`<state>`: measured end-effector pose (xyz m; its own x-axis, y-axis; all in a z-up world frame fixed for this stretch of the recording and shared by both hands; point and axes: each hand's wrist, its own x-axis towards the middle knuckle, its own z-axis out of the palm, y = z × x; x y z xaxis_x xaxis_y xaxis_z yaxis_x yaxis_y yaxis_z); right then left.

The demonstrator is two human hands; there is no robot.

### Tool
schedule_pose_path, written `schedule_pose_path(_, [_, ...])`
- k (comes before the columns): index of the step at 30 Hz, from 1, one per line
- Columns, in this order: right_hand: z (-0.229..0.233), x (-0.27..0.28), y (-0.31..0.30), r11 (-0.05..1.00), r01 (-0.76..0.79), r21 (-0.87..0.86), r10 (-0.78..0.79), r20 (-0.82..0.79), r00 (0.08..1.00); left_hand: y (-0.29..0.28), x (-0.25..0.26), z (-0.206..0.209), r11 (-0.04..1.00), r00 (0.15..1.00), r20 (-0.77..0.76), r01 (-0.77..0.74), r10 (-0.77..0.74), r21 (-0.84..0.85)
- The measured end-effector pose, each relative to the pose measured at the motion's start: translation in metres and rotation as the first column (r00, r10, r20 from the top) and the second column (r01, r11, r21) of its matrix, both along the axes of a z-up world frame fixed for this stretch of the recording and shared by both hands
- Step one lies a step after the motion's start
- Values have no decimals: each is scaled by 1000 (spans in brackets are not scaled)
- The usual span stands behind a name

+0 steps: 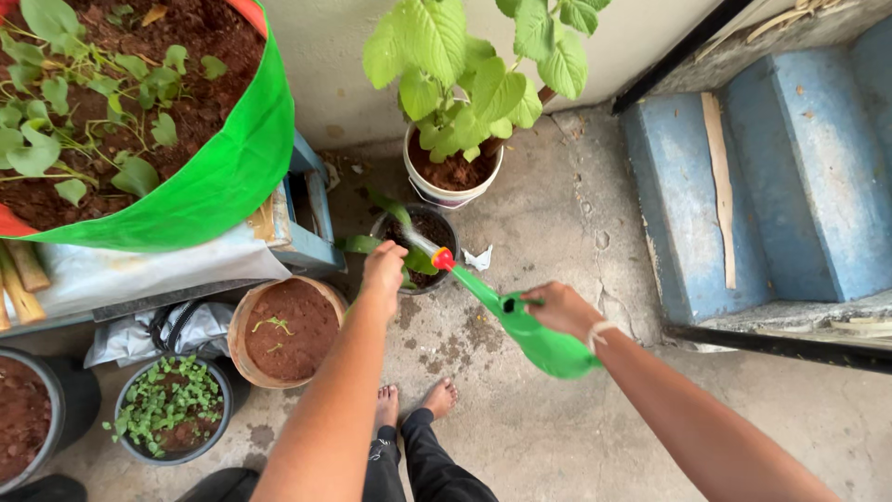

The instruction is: The person waters several potted plants using a green watering can, refilling the can from a bucket and a small plastic container before continuing to water more plants on a shelf and floor.

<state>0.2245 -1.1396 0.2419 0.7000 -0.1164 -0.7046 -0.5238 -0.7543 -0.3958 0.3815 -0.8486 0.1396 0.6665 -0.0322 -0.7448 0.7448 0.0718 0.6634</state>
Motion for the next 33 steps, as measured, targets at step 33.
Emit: schedule_pose_path(33, [4, 27, -59, 982, 53, -179, -56, -9, 998, 40, 27, 116, 997, 996, 37, 78, -79, 30])
